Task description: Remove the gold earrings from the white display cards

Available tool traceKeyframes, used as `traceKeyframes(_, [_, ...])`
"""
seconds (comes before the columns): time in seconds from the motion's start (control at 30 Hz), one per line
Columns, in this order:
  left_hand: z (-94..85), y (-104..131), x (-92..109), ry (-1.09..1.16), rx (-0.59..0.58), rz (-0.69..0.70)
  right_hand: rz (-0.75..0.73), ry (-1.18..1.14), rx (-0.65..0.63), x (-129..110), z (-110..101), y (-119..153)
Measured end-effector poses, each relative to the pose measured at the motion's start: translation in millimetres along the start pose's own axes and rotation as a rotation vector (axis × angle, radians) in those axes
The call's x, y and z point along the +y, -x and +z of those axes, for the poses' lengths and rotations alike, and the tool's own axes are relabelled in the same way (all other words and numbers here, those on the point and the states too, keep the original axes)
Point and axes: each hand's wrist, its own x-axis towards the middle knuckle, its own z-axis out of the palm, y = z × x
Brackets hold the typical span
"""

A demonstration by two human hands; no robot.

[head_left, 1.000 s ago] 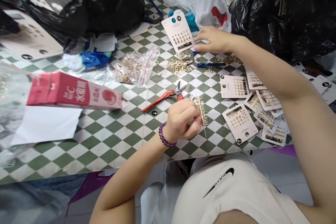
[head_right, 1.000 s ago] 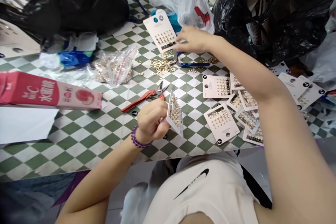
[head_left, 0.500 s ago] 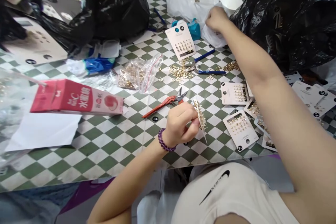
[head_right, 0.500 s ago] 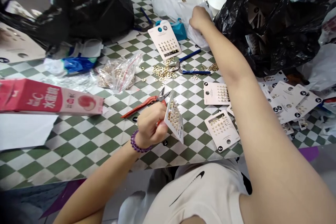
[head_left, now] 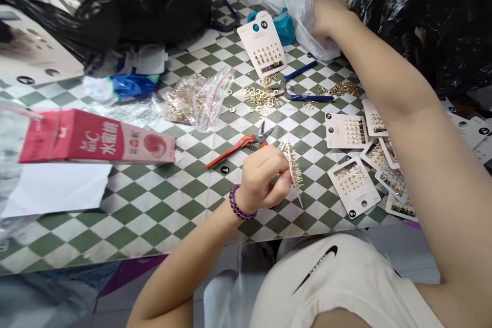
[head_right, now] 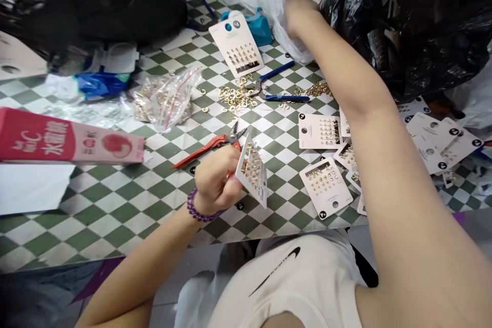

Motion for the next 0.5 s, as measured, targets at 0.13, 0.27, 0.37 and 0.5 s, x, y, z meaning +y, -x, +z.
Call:
traceKeyframes(0.13, [0.1, 0.6, 0.1, -0.006, 0.001, 0.004, -0.071, 0.031, 0.114, 1.9, -1.1, 9.7])
traceKeyframes(0.27, [-0.7, 0.1, 0.5, -0.009, -0.01, -0.002, -0.032, -0.018, 0.225, 2.8, -4.5, 17.1])
traceKeyframes(0.37, [-1.4, -1.4, 0.8, -0.019, -0.012, 0.013, -0.051, -0.028, 0.18, 5.5, -4.8, 15.9])
traceKeyframes(0.5, [-1.5, -2.7, 1.6, -0.033, -0.014, 0.017, -0.081, -0.036, -0.087, 11.4, -0.7, 11.0])
